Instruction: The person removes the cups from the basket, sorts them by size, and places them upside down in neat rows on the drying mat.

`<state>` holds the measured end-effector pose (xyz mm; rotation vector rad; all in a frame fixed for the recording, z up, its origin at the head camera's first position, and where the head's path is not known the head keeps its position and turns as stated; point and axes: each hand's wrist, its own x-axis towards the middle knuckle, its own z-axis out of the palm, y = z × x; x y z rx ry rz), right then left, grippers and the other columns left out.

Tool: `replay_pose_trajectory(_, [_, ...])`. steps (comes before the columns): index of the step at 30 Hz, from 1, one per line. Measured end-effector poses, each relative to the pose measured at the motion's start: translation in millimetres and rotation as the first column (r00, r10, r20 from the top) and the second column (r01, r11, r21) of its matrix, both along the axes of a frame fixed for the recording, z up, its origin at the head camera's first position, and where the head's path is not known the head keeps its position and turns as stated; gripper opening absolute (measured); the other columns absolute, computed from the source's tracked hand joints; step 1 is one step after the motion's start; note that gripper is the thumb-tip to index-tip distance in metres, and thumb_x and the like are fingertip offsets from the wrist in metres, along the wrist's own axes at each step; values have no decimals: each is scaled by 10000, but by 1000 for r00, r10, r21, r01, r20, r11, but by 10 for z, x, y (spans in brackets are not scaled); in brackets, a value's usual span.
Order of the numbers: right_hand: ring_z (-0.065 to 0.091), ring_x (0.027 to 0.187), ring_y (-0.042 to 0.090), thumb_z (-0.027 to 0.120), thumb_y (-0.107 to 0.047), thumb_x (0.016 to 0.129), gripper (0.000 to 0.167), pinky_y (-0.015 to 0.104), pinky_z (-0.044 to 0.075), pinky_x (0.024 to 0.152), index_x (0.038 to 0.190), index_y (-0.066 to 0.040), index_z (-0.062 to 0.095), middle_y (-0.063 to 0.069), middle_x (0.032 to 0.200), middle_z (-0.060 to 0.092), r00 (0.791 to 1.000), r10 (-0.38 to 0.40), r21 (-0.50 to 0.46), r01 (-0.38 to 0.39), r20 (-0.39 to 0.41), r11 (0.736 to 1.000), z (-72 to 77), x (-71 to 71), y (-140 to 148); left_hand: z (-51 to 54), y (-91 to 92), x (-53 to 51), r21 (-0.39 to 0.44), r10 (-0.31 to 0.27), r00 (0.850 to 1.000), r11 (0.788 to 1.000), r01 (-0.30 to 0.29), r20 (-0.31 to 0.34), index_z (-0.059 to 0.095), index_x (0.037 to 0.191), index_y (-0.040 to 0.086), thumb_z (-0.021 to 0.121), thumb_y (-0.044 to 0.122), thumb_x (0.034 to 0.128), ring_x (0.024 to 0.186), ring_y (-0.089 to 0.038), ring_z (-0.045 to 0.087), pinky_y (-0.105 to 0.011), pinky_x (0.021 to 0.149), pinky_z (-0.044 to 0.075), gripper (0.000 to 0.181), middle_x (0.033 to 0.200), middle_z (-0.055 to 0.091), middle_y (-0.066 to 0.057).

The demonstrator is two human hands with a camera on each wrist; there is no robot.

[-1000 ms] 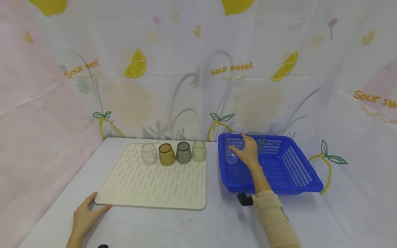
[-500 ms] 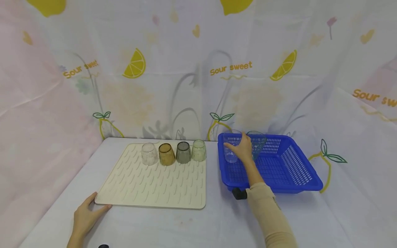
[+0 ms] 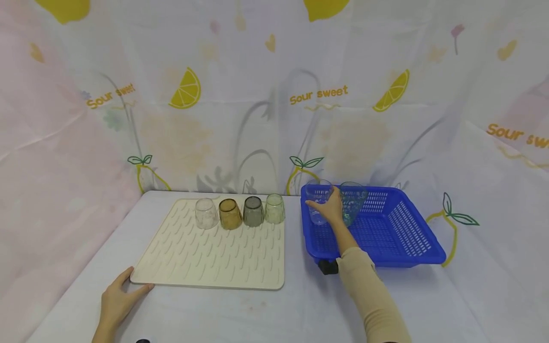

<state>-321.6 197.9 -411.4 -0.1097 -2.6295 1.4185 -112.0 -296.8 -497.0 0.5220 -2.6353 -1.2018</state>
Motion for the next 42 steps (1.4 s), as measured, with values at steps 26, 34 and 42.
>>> replay_pose_trajectory(26, [418,1251,366,802,-271,743,883,465,351,1087,1400,25,292,233,1321,444,989,37,-108,-53,-142,993,80,408,137,10,-43,28,34,15,1000,999,-14,-24,324,1357,-151,803,242,733,1305,-528,268,-603,1100,211,879,1407,309,-354])
replay_pose_trajectory(34, [357,1334,355,786,-208,775,912,436,287,1134,1440,30,208,238,1415,384,981,104,-186,-134,-165,973,137,567,210,36,-70,34,79,2,1000,997,-1,-10,289,1368,-159,780,226,767,1333,-508,231,-588,1115,187,867,1434,268,-337])
replay_pose_trajectory(42, [380,1315,343,774,-154,786,871,439,284,1134,1438,21,224,226,1402,408,976,120,-211,-158,-183,965,238,731,256,131,-47,51,80,-13,997,997,19,-74,307,1353,-168,774,210,775,1288,-530,294,-621,1073,237,833,1384,333,-350])
